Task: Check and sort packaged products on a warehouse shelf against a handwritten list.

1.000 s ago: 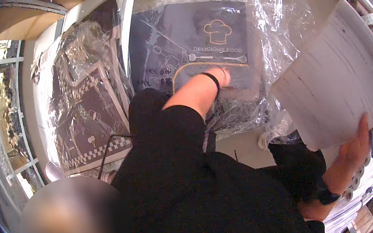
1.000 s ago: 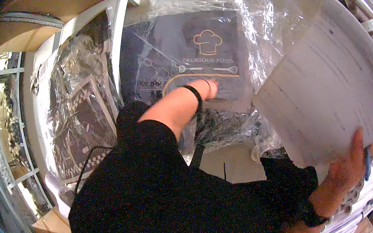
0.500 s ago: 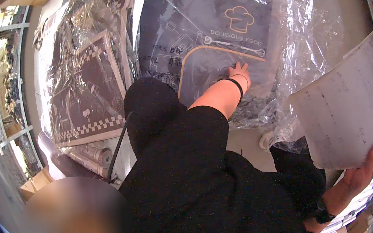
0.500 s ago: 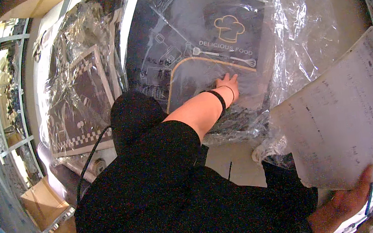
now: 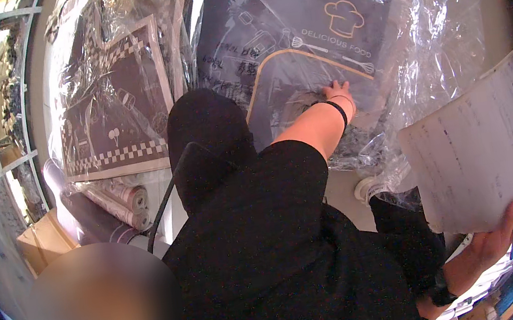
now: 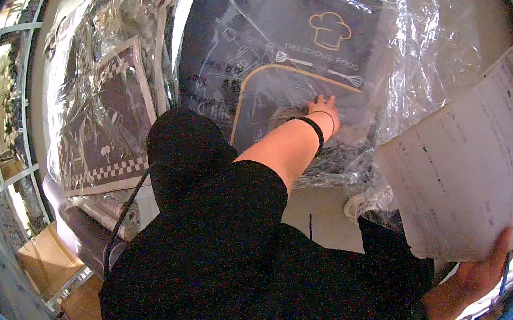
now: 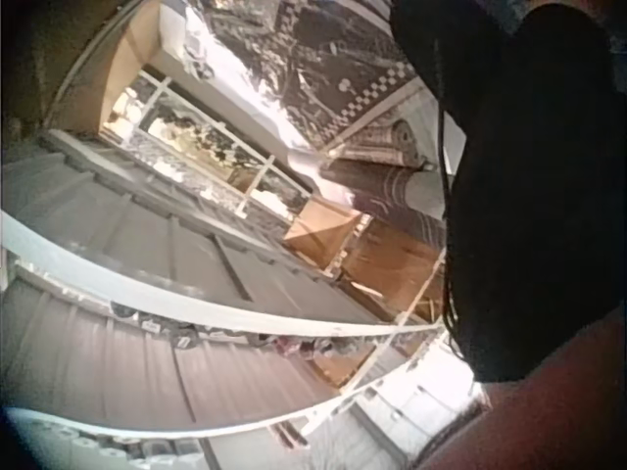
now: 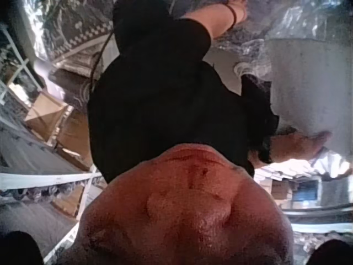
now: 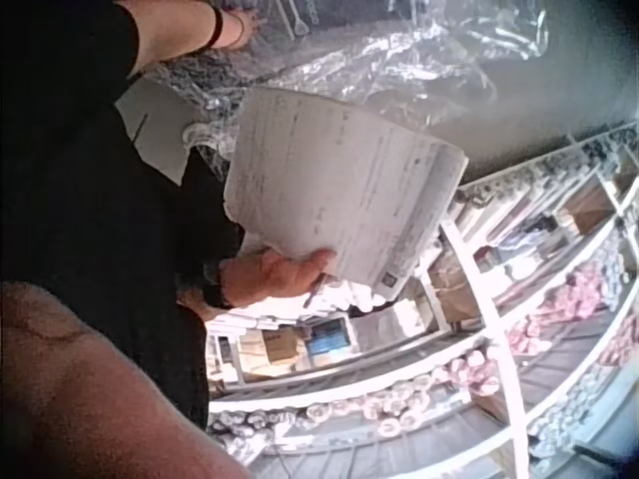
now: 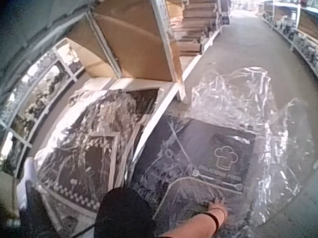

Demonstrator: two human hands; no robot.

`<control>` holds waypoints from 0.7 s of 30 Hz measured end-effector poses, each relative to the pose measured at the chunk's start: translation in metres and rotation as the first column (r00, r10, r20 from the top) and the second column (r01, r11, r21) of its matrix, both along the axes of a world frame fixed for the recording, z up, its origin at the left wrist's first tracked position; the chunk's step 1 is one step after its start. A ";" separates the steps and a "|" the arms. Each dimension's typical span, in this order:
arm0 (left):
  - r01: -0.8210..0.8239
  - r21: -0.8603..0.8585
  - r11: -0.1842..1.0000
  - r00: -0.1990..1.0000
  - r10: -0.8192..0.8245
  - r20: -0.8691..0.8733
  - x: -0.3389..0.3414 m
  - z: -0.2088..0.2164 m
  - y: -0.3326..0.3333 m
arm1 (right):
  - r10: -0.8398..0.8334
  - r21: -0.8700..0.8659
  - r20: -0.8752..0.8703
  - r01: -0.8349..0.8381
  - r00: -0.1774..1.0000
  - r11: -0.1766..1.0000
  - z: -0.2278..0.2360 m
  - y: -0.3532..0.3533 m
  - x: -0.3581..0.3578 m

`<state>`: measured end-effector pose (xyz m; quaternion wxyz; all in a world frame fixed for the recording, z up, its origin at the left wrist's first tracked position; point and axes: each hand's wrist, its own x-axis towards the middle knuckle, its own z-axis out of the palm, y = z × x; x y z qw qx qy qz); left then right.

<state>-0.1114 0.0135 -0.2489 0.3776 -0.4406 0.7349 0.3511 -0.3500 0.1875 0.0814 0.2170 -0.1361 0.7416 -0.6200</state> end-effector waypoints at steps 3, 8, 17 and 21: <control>0.028 0.044 0.999 1.000 -0.028 0.009 -0.001 0.012 -0.006 | 0.119 0.067 -0.141 -0.111 0.983 0.992 -0.007 0.011 -0.011; 0.023 0.062 0.998 1.000 -0.023 0.010 0.001 0.004 -0.007 | 0.073 0.023 -0.085 -0.071 0.994 0.997 -0.002 -0.015 0.015; 0.030 0.113 0.993 1.000 -0.029 -0.009 0.005 0.022 -0.014 | 0.085 -0.003 -0.038 -0.086 0.996 0.996 -0.006 -0.023 0.014; 0.021 0.105 0.994 1.000 -0.019 -0.019 0.005 0.019 -0.013 | 0.072 0.073 -0.082 -0.066 0.994 0.995 0.000 -0.030 0.030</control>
